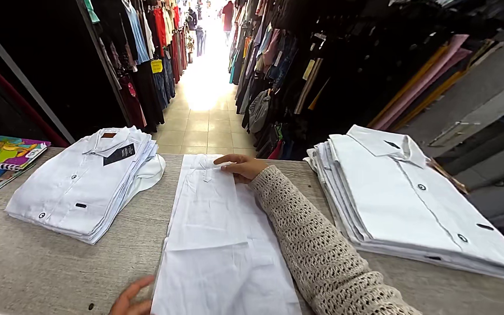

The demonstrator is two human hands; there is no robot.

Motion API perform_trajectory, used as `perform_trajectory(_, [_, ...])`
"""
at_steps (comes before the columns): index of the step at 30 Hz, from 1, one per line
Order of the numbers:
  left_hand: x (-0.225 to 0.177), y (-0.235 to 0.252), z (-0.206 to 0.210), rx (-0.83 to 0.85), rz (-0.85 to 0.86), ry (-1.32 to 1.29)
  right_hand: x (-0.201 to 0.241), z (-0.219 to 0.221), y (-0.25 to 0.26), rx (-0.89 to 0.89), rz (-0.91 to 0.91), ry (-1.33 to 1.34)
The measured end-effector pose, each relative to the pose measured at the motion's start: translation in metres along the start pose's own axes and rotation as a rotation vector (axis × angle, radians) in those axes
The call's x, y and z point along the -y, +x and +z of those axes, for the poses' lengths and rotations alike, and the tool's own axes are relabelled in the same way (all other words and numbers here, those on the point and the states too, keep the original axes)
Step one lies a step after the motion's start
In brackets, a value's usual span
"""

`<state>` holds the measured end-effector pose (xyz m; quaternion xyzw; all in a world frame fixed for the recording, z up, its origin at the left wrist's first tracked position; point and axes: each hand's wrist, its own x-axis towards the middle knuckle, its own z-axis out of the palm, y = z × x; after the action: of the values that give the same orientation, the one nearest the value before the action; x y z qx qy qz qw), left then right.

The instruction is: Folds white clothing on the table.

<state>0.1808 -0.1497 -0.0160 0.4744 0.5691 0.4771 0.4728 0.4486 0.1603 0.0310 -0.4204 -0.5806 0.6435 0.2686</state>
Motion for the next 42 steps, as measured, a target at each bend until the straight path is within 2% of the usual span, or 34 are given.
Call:
perform_trajectory(2, [-0.008,0.018,-0.004,0.076,0.034,0.028,-0.001,0.002,-0.016,0.040,0.023,-0.023])
perform_trajectory(4, [-0.015,0.050,-0.001,0.133,-0.001,0.095,-0.003,0.007,-0.037,0.067,0.047,-0.044])
perform_trajectory(8, [-0.019,0.100,0.014,0.101,-0.133,0.116,-0.011,0.021,-0.084,0.193,0.118,-0.078])
perform_trajectory(12, [-0.008,0.101,0.010,0.019,-0.099,0.053,-0.035,0.031,-0.122,0.385,0.156,-0.121])
perform_trajectory(15, [0.003,0.098,0.002,-0.017,-0.054,-0.002,-0.049,0.033,-0.141,0.401,0.149,-0.071])
perform_trajectory(18, [0.007,0.095,-0.002,-0.036,-0.030,-0.024,-0.061,0.035,-0.152,0.334,0.004,-0.110])
perform_trajectory(21, [0.005,0.084,-0.001,-0.023,0.012,0.027,-0.071,0.040,-0.166,0.170,-0.157,-0.378])
perform_trajectory(23, [0.004,0.071,-0.003,-0.012,0.050,0.086,-0.076,0.043,-0.180,0.006,-0.201,-0.568])
perform_trajectory(26, [-0.007,0.046,-0.001,0.030,0.023,0.117,-0.091,0.042,-0.206,-0.183,-0.189,-0.688])
perform_trajectory(28, [-0.012,0.031,0.002,0.091,-0.008,0.119,-0.100,0.050,-0.222,-0.249,-0.187,-0.695])
perform_trajectory(31, [0.000,0.023,-0.005,0.188,0.064,0.103,-0.107,0.069,-0.232,-0.318,-0.199,-0.720])
perform_trajectory(35, [-0.006,0.019,-0.006,0.147,0.041,0.106,-0.124,0.078,-0.240,-0.502,-0.269,-0.716])
perform_trajectory(38, [0.005,0.015,-0.016,0.158,0.094,0.064,-0.142,0.090,-0.257,-0.631,-0.432,-0.558])
perform_trajectory(40, [0.014,0.006,-0.019,0.173,0.131,-0.003,-0.146,0.109,-0.280,-0.630,-0.435,-0.395])
perform_trajectory(42, [0.022,-0.010,-0.016,0.189,0.170,-0.093,-0.155,0.126,-0.303,-0.635,-0.371,-0.370])
